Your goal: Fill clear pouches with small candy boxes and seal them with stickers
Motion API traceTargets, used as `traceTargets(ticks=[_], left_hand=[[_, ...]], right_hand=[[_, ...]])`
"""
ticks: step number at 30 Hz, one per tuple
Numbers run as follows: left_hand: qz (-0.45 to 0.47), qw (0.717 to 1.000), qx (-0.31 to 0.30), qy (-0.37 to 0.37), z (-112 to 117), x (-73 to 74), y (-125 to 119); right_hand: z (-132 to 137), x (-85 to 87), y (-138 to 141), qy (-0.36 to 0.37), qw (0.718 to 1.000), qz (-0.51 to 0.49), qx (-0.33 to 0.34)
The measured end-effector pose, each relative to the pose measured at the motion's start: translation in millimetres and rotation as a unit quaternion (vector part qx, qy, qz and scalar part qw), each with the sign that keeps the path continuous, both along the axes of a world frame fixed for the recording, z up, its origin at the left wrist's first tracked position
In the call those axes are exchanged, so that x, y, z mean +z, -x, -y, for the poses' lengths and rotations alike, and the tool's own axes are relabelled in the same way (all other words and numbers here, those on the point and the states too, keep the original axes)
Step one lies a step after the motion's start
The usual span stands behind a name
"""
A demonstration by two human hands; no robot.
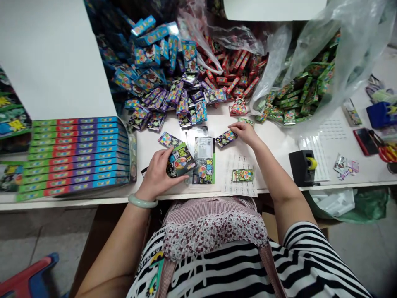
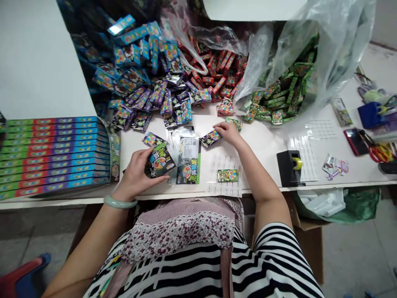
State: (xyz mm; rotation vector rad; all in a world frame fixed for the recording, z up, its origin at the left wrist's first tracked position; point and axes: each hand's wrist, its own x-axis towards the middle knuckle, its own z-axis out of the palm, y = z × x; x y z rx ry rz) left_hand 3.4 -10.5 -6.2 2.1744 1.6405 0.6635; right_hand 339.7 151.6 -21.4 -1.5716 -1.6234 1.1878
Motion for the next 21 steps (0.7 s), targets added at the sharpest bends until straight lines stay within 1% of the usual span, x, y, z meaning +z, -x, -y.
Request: traceTargets(ticks=[2,3,5,7,8,10,12,14,16,18,21], left_hand=[[-0.008,1.000,-0.005,0.000,-1,1.1,-2],[-0.011,1.000,-0.006,-0.002,-1,1.4,-3],[-0.012,1.000,-0.003,-0.005,0,1.1,-1],[-0.009,1.000,0.005,-0.007,1,0.1,0],[-0.008,1.000,0.008,-0.006,1,-0.2,1],[-0.008,1.000,0.007,-0.005,-1,0.0,0],[-0.011,1.000,0.003,-0.007,-3,1.7,-3],[-0.016,1.000,0.001,-0.014,-7,4.0,-8],[-0.021,1.000,-0.002,-0.021,-10,5.9,-12],[-0.019,0.999,-0.011,-0.025,-13,6.9,-15],[-0.015,0.999,-0.034,-0.025,-15,7.5,-16]], right_hand=[[-7,0.7,1,-0.058,0.993,0.103,-0.001],[-6,1.0,3,-0.071,0.987,0.144,0.007],[4,0.8,10,-0.082,0.971,0.218,0.043],[19,-1.3,18,-0.098,0.948,0.292,0.083],[25,-2.6,20,-0.109,0.936,0.322,0.091],[35,-4.0,23,-0.127,0.924,0.351,0.086],[41,-0.1,25,-0.146,0.926,0.342,0.071],[45,11.6,25,-0.189,0.930,0.304,0.083],[52,29.7,27,-0.254,0.921,0.260,0.139],[61,49.5,31,-0.302,0.897,0.240,0.217],[74,71.7,40,-0.306,0.862,0.256,0.311]])
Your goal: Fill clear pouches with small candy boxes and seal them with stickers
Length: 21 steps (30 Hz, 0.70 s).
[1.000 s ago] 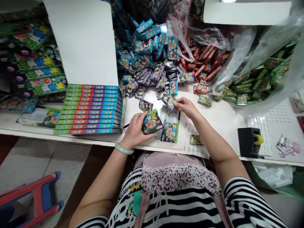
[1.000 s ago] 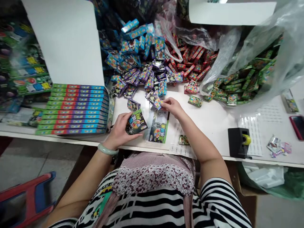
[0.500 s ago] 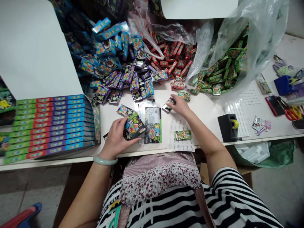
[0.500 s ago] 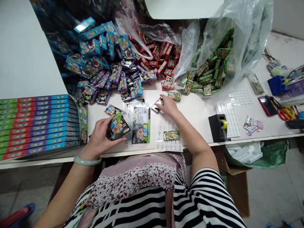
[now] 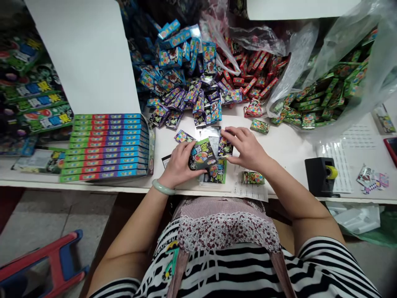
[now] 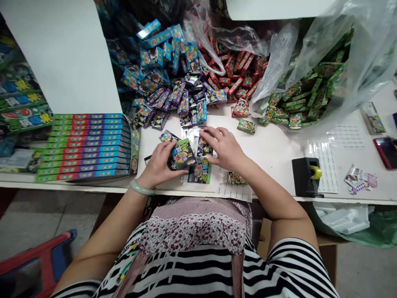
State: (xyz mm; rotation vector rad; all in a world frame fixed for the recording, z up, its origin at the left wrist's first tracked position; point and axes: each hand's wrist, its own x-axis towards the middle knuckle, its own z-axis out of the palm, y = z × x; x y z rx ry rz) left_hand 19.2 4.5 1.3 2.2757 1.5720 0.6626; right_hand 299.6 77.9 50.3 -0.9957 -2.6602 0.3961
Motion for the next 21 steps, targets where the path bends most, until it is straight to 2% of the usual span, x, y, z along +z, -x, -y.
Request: traceTargets(ticks=[3,7,9,12,14,17,19,20,21], left_hand=[[-0.018,1.000,-0.024,0.003,2,-0.3,0],[-0.025,0.999,-0.040,0.000,7,-3.7,-2],[-0.009,0.999,-0.043,-0.001,9,-5.7,-4],[0.015,1.000,-0.021,-0.002,9,-6.6,-4],[0.019,1.000,0.006,-0.007,8,-5.6,-1],[0.016,1.000,0.008,-0.009,6,-4.0,4],[0.019,1.000,0.004,-0.001,6,-4.0,7],[0.023,1.000,0.008,0.004,6,-4.2,9],[0.028,0.999,0.017,0.005,7,-4.5,10]], right_hand=[[7,8.4,8,0.022,0.996,0.051,0.065],[10,4.2,12,0.066,0.991,0.049,0.104],[12,-0.9,14,0.103,0.990,-0.006,0.094],[18,-6.7,21,0.150,0.984,-0.092,0.034],[25,-7.2,25,0.163,0.982,-0.100,0.002],[30,-5.9,29,0.180,0.981,-0.061,0.043],[20,-8.7,30,0.203,0.973,-0.068,0.085],[10,-12.3,31,0.213,0.970,-0.093,0.074],[-5,-17.6,33,0.217,0.967,-0.127,0.035]])
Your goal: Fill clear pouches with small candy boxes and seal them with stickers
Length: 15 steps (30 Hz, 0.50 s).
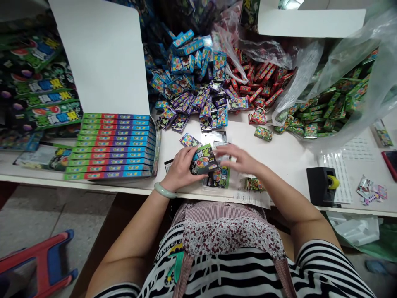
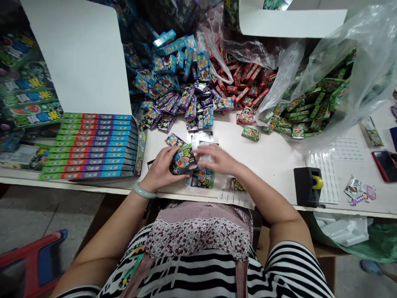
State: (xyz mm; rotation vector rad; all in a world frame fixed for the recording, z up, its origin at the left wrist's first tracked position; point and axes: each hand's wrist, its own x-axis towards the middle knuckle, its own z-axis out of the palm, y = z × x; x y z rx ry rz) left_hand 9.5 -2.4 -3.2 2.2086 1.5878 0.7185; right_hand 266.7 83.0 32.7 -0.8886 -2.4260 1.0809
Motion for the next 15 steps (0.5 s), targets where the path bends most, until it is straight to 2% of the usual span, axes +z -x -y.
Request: traceTargets(ticks=[1,3,5,7,9,12,15], left_hand=[[0.004,1.000,0.009,-0.001,1,-0.2,1],[0.008,1.000,0.020,-0.006,2,-0.1,2],[0.005,1.000,0.022,-0.005,3,0.9,2],[-0.003,1.000,0.024,-0.002,5,1.9,4],[-0.010,1.000,0.029,-0.002,6,2.2,7],[-0.017,0.999,0.036,-0.008,7,0.7,14],[-0.015,0.999,0.041,-0.011,6,-1.5,19]], right_hand=[[-18,-6.7,2,0.012,0.997,-0.025,-0.070],[-59,-23.0,11,0.004,0.966,-0.038,-0.256],[-96,-39.2,23,0.032,0.938,0.006,-0.345],[-121,-51.2,35,0.068,0.924,0.035,-0.374],[-129,-57.3,41,0.106,0.915,0.014,-0.388],[-118,-56.3,33,0.195,0.904,-0.076,-0.374],[-97,-50.6,9,0.263,0.902,-0.136,-0.314]])
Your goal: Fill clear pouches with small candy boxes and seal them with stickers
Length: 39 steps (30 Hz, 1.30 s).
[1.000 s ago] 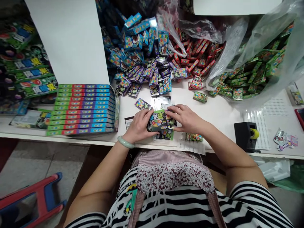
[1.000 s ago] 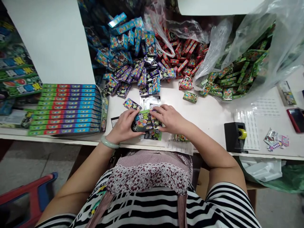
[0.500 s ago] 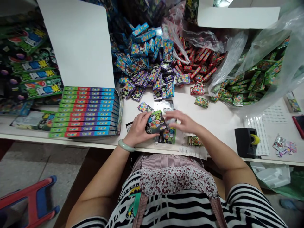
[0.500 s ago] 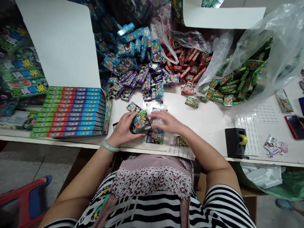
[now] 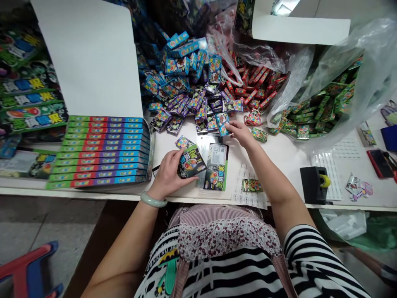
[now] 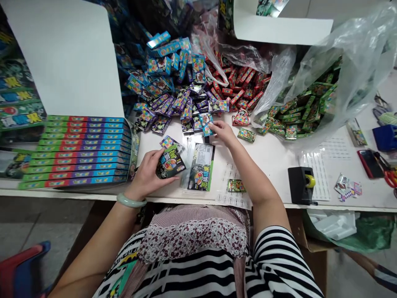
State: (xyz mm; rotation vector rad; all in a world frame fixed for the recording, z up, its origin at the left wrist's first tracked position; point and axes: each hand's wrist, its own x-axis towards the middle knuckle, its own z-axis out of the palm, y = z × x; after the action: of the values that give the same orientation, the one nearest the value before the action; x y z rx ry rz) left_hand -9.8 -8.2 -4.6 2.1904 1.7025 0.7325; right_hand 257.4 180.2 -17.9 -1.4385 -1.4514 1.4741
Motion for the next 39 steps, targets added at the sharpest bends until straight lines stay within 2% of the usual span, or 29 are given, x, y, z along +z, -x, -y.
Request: traceTargets(ticks=[2,4,6,8,10,12,17,21,24,26,28,30,32,36,39], left_hand=[[0.005,1.000,0.001,0.005,-2,-0.6,0],[0.010,1.000,-0.004,0.008,-3,-0.6,-3],[0.016,1.000,-0.010,0.010,-4,-0.1,-7],[0.019,1.000,-0.013,0.014,-3,0.3,-10],[0.016,1.000,-0.011,0.021,-2,0.4,-11],[0.011,1.000,-0.008,0.025,-1,0.1,-12],[0.005,0.999,-0.023,0.025,-4,-0.1,-19],[0.002,0.999,-0.044,0.025,-8,2.1,-28],[-0.005,0.999,-0.042,0.029,-6,3.8,-31],[-0.007,0.999,-0.040,0.028,-5,4.0,-31],[-0.004,0.999,-0.045,0.024,-5,3.5,-31],[-0.003,0.998,-0.056,0.019,-6,2.9,-32],[-0.010,0.998,-0.063,0.020,-7,2.7,-33],[-0.024,0.996,-0.079,0.021,-4,2.3,-33],[-0.014,0.995,-0.096,0.013,1,0.9,-34]], right_hand=[[11,2.3,-19,-0.030,0.999,-0.002,0.026],[18,1.7,-37,-0.129,0.989,0.049,0.046],[22,-1.5,-55,-0.244,0.956,0.141,0.079],[24,-5.9,-72,-0.299,0.913,0.238,0.143],[27,-9.2,-86,-0.296,0.879,0.305,0.216],[34,-10.1,-93,-0.289,0.863,0.338,0.238],[55,-7.5,-79,-0.263,0.856,0.429,0.118],[62,-6.0,-62,-0.237,0.860,0.443,0.095],[74,10.3,-58,-0.269,0.875,0.392,0.084],[88,31.1,-55,-0.318,0.873,0.352,0.115],[101,54.5,-51,-0.348,0.856,0.341,0.172],[112,74.1,-45,-0.349,0.838,0.351,0.227],[118,85.6,-39,-0.342,0.821,0.356,0.285],[119,86.5,-37,-0.335,0.799,0.326,0.379],[118,79.0,-34,-0.319,0.815,0.285,0.390]])
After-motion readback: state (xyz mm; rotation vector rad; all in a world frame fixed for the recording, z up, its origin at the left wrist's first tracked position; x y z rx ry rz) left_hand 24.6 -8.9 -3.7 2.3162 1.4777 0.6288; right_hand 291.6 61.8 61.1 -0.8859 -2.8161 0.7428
